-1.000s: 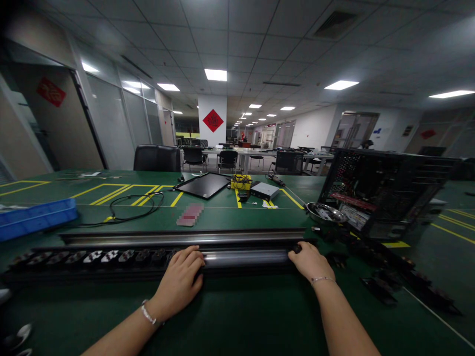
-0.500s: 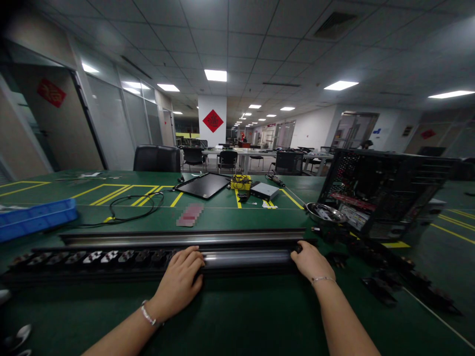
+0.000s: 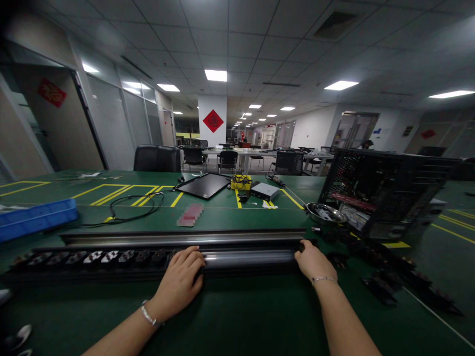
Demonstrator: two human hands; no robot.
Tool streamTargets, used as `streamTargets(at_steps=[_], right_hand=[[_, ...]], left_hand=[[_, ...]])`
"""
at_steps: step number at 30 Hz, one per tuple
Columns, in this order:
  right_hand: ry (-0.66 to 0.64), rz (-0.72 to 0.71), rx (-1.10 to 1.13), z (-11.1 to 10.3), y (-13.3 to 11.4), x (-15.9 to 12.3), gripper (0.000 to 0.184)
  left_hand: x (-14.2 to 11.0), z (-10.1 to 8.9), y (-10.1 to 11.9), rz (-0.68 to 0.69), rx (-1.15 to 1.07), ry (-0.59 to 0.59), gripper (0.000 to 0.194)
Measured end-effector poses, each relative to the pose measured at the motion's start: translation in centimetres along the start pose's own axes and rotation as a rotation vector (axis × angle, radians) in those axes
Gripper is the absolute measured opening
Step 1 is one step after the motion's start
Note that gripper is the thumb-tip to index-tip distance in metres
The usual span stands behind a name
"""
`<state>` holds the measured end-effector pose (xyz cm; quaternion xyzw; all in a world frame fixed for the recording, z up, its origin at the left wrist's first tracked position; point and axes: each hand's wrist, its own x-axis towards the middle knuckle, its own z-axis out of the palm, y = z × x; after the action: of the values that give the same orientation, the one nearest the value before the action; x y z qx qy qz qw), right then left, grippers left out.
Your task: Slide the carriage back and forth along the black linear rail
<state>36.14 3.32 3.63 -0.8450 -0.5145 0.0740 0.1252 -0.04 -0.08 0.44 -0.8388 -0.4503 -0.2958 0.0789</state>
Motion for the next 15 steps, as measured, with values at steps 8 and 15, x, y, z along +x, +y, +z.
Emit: streamTargets(at_steps=[8,15], right_hand=[[-0.007,0.000,-0.013,0.02,0.15,0.10,0.053],[-0.010,0.000,0.002,-0.15,-0.09,-0.19,0.053]], left_hand=[[-0.02,-0.06,-0.01,-0.002,-0.001,-0.004,0.025],[-0.05,-0.02,0.00,-0.011,-0.019,-0.016,0.024]])
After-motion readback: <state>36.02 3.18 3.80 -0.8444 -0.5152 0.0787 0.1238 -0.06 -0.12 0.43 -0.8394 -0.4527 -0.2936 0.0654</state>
